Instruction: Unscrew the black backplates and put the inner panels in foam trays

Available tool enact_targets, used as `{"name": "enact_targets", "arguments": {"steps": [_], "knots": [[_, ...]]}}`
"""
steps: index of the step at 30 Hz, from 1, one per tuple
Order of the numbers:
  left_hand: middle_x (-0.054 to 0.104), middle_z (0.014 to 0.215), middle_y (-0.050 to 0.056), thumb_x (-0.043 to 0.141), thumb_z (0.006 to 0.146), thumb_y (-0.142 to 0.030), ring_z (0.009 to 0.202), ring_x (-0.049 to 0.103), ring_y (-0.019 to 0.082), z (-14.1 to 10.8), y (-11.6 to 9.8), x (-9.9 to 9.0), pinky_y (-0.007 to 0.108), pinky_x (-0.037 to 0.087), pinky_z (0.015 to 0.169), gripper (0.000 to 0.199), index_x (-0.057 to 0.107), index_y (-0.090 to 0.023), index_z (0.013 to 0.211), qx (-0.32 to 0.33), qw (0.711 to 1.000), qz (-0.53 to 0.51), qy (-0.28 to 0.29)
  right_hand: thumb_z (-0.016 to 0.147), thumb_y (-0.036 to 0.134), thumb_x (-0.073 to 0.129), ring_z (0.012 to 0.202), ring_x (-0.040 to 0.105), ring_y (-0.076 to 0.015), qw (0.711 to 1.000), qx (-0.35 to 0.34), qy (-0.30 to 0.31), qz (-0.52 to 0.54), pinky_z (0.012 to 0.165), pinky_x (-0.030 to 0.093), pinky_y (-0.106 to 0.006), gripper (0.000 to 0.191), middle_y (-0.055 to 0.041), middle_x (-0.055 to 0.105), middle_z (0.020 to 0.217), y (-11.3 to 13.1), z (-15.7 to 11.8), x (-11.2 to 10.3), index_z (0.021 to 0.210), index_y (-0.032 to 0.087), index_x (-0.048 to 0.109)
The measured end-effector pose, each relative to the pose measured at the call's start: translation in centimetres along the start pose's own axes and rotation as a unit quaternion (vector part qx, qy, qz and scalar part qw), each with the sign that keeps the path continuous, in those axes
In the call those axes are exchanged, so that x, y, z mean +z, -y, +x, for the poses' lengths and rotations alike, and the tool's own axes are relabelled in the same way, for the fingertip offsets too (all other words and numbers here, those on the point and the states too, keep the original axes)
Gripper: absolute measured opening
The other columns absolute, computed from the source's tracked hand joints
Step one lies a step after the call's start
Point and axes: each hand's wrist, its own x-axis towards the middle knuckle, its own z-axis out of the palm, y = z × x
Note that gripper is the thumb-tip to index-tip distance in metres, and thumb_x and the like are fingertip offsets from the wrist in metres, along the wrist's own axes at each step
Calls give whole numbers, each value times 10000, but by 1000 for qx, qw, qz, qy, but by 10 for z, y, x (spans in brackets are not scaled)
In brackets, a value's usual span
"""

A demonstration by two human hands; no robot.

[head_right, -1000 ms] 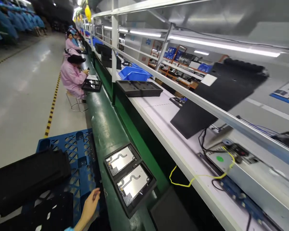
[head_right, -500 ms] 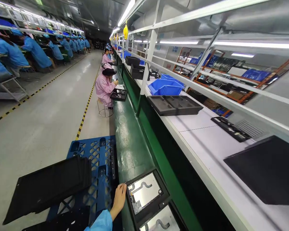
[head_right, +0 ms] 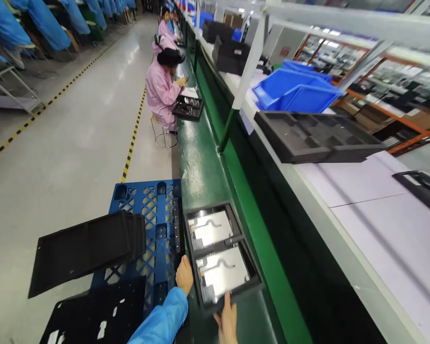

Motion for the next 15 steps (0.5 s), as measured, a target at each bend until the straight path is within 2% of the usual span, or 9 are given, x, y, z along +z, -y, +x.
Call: {"name": "enact_targets", "arguments": {"steps": [2, 4, 8, 10, 12, 14, 15], "knots": [[774, 1369, 203, 325, 1166, -381, 1228, 777, 305, 2, 1, 2, 375, 583, 1035, 529, 740, -148, 1398, 7, 1000, 2, -3, 778, 668, 839, 1413, 648, -405, 998, 12, 39, 55, 860, 700, -499, 867, -159, 628, 1562, 31, 1, 58, 1516, 296, 578], [769, 1377, 211, 294, 1165, -370, 1237, 769, 309, 4, 1, 5, 388, 578, 1050, 561, 748, -128, 1388, 13, 1000, -2, -11, 799, 668, 819, 1341, 699, -367, 997, 4, 58, 57, 840, 702, -511, 850, -129, 627, 1565, 64, 10, 127, 1530, 355, 518], [760, 1399, 212, 288, 1152, -353, 1277, 749, 312, 8, 3, 14, 405, 559, 1116, 576, 756, -111, 1385, 25, 999, -8, -37, 949, 556, 759, 1315, 696, -301, 993, -18, 94, 65, 872, 686, -540, 803, -144, 521, 1651, 140, 47, 271, 1623, 387, 355], [757, 1404, 212, 290, 1149, -348, 1306, 736, 311, 11, 8, 19, 402, 554, 1134, 574, 758, -108, 1381, 31, 998, -4, -47, 1033, 516, 668, 1355, 661, -290, 990, -26, 114, 73, 873, 665, -557, 782, -184, 406, 1716, 183, 70, 333, 1678, 353, 258], [753, 1413, 210, 273, 1154, -352, 1324, 727, 307, 13, 13, 24, 396, 551, 1138, 586, 758, -110, 1378, 37, 998, 4, -55, 1078, 499, 604, 1366, 647, -288, 985, -30, 146, 81, 858, 648, -540, 794, -261, 322, 1734, 224, 93, 382, 1713, 258, 193], [759, 1403, 205, 248, 1164, -366, 1312, 732, 300, 15, 17, 28, 383, 555, 1122, 607, 763, -116, 1366, 44, 997, 15, -61, 1087, 497, 600, 1283, 699, -271, 974, -37, 203, 91, 863, 647, -496, 757, -284, 458, 1635, 251, 112, 410, 1691, 170, 281], [766, 1390, 203, 239, 1168, -372, 1297, 739, 296, 16, 17, 28, 373, 559, 1110, 616, 768, -117, 1354, 47, 997, 22, -64, 1086, 499, 610, 1238, 725, -266, 968, -38, 232, 92, 873, 648, -479, 725, -279, 543, 1563, 255, 119, 415, 1661, 142, 351]]}}
